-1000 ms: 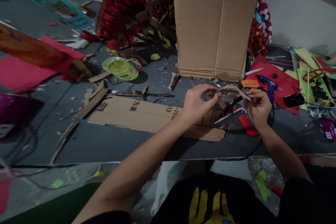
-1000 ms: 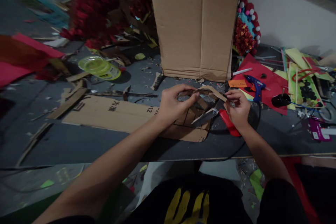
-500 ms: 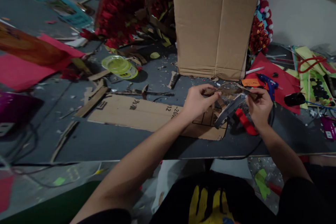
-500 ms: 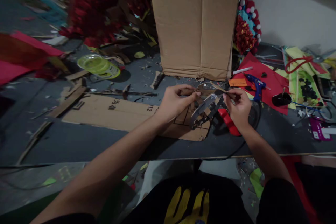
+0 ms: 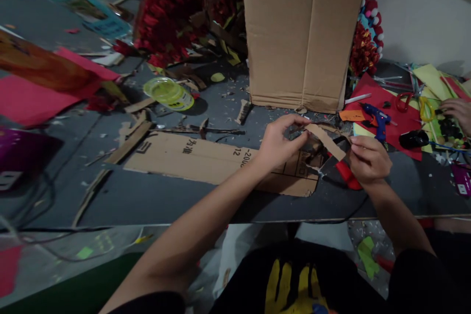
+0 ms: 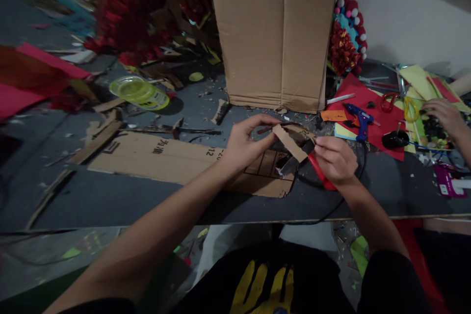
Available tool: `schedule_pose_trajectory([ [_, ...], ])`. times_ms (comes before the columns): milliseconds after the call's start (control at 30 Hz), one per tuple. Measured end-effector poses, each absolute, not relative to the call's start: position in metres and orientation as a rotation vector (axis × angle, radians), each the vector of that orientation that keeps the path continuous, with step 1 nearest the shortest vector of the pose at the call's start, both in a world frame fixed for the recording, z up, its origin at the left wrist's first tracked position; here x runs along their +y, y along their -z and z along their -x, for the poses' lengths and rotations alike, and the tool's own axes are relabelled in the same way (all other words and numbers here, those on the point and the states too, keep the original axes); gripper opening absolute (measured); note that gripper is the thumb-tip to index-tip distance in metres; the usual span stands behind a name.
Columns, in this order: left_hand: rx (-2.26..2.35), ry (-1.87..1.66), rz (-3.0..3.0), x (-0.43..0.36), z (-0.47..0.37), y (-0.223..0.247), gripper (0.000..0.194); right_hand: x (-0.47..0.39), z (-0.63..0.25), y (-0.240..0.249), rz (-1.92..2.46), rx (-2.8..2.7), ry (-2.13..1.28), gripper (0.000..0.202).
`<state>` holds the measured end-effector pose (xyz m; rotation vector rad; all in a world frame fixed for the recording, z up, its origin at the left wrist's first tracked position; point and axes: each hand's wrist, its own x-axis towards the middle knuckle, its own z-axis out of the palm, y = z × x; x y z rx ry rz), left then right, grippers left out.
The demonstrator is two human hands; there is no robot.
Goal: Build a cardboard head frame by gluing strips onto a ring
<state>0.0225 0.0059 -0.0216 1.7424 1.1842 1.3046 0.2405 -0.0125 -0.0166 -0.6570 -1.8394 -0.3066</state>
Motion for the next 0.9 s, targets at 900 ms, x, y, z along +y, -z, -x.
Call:
schedule_pose_trajectory([
  [900, 0.723, -1.069, -0.899, -0.03, -0.054, 0.017, 0.037, -0.028, -0.238, -0.008, 0.348, -2.216, 0.524, 0.018],
])
